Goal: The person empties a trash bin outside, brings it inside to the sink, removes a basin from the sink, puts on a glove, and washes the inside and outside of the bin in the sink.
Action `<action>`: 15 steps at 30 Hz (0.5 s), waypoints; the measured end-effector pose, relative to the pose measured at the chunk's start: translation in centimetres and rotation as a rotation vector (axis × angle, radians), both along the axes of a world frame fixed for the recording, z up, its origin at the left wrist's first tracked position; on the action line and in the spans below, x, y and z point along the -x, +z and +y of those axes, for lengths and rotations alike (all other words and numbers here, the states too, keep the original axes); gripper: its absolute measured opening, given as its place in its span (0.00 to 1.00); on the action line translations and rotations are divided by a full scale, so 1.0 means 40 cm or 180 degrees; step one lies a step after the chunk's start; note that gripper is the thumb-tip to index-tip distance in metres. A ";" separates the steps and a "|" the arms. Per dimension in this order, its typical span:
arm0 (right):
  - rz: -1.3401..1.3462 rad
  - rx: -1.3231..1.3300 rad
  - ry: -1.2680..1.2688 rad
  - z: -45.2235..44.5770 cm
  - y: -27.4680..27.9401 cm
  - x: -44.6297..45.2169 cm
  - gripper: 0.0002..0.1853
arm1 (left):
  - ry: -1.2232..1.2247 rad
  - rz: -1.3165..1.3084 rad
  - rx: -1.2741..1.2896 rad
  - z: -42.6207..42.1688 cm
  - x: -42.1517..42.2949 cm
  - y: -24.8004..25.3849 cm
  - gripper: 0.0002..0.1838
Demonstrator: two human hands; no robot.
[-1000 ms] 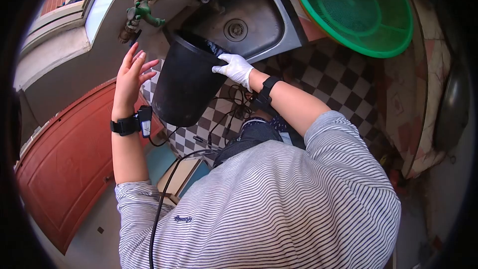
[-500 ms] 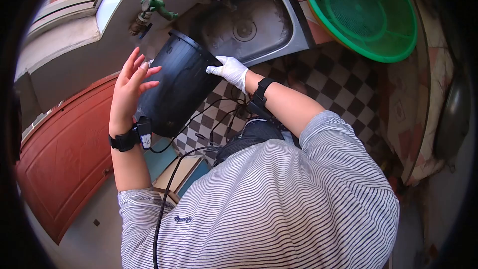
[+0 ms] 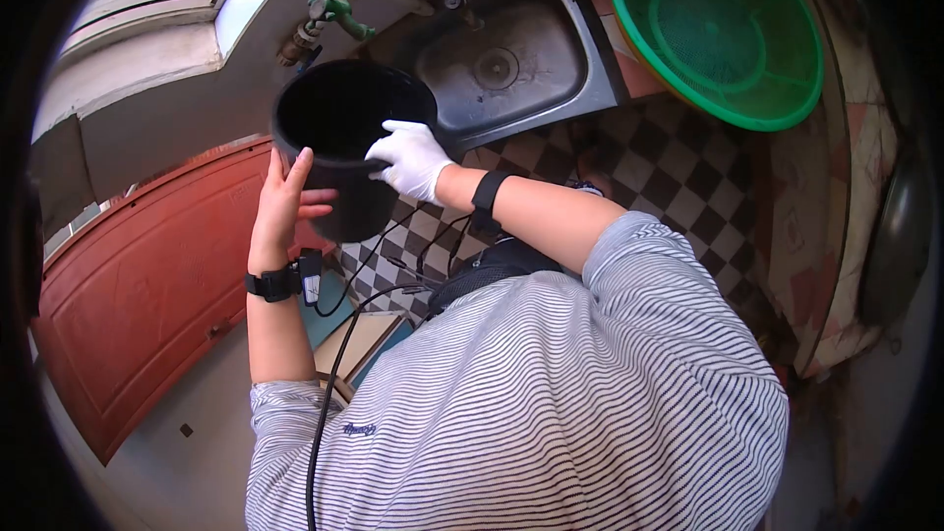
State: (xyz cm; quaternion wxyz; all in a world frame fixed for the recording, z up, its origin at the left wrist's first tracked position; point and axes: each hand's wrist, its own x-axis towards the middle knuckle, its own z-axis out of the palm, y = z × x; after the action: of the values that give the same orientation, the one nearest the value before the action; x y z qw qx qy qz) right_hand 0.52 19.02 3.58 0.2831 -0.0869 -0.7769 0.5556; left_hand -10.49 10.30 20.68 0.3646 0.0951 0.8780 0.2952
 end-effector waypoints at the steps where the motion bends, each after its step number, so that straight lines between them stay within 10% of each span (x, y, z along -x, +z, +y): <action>1: -0.0011 -0.0301 0.0083 -0.003 0.019 -0.001 0.06 | 0.0061 -0.0080 0.0060 -0.018 0.006 -0.005 0.38; 8: 0.0264 -0.0958 0.0674 -0.052 0.065 0.036 0.10 | 0.1641 -0.0641 -0.0861 -0.229 0.030 -0.121 0.18; 15: 0.0572 0.0054 0.1077 -0.013 -0.030 0.040 0.16 | 0.2557 -0.0517 -0.1261 -0.448 0.020 -0.207 0.20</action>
State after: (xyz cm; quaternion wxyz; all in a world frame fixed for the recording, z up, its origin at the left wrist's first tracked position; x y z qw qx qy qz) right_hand -1.08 18.50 2.37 0.2531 0.0925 -0.7473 0.6074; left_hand -11.29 -7.61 12.41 0.2636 -0.2085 0.7404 0.5821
